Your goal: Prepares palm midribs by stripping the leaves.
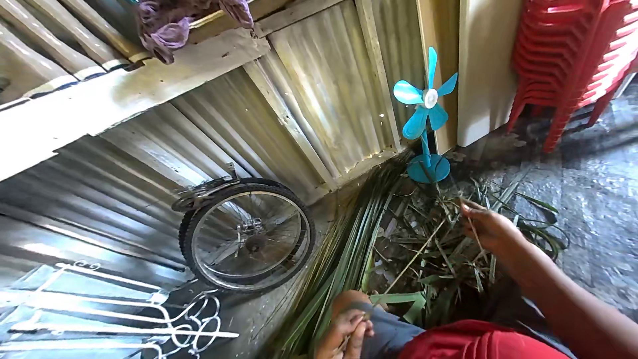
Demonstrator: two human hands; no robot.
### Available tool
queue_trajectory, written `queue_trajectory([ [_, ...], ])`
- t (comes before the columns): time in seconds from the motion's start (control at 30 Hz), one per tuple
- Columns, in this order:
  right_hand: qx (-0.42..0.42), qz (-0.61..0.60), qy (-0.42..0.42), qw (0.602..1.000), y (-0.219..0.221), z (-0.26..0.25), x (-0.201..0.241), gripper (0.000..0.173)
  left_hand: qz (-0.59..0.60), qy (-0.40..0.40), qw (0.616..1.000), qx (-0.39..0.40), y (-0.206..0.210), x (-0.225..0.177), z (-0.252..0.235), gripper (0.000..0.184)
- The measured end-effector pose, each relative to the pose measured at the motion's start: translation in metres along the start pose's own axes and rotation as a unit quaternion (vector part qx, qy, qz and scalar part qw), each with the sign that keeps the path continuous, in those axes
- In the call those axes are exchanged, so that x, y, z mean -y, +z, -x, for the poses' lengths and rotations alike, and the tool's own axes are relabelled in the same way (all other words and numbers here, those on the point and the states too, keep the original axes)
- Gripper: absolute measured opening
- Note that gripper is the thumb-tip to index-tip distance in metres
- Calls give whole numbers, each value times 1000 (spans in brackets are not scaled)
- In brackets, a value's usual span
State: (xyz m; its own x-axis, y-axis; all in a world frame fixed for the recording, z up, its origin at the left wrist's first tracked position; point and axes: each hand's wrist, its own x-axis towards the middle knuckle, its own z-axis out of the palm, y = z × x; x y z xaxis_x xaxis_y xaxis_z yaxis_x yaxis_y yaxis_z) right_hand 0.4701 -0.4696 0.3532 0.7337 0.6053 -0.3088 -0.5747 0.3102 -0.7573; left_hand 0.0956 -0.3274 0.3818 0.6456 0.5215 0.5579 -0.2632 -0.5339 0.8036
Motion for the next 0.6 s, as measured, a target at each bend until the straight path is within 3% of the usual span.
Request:
queue_trajectory([
  [0.07,-31,32,-3,999,-17,-15,0,37,-23,-21,999,-25,-16,0,5,13],
  [0.13,-6,81,19,997,-18,-11,-8,36,-42,-29,997,-63,-17,7,7,13],
  [0.27,203,119,91,968,20,35,-33,45,-75,16,994,-81,6,34,-6,10],
  [0.37,303,75,158,937,46,63,-50,52,-81,40,995,-47,27,49,-18,8],
  [0.47,308,5,190,932,55,71,-53,60,-47,28,998,-4,42,46,-28,12],
  [0.6,268,-9,157,950,49,65,-45,63,63,-12,998,15,40,34,-31,22],
])
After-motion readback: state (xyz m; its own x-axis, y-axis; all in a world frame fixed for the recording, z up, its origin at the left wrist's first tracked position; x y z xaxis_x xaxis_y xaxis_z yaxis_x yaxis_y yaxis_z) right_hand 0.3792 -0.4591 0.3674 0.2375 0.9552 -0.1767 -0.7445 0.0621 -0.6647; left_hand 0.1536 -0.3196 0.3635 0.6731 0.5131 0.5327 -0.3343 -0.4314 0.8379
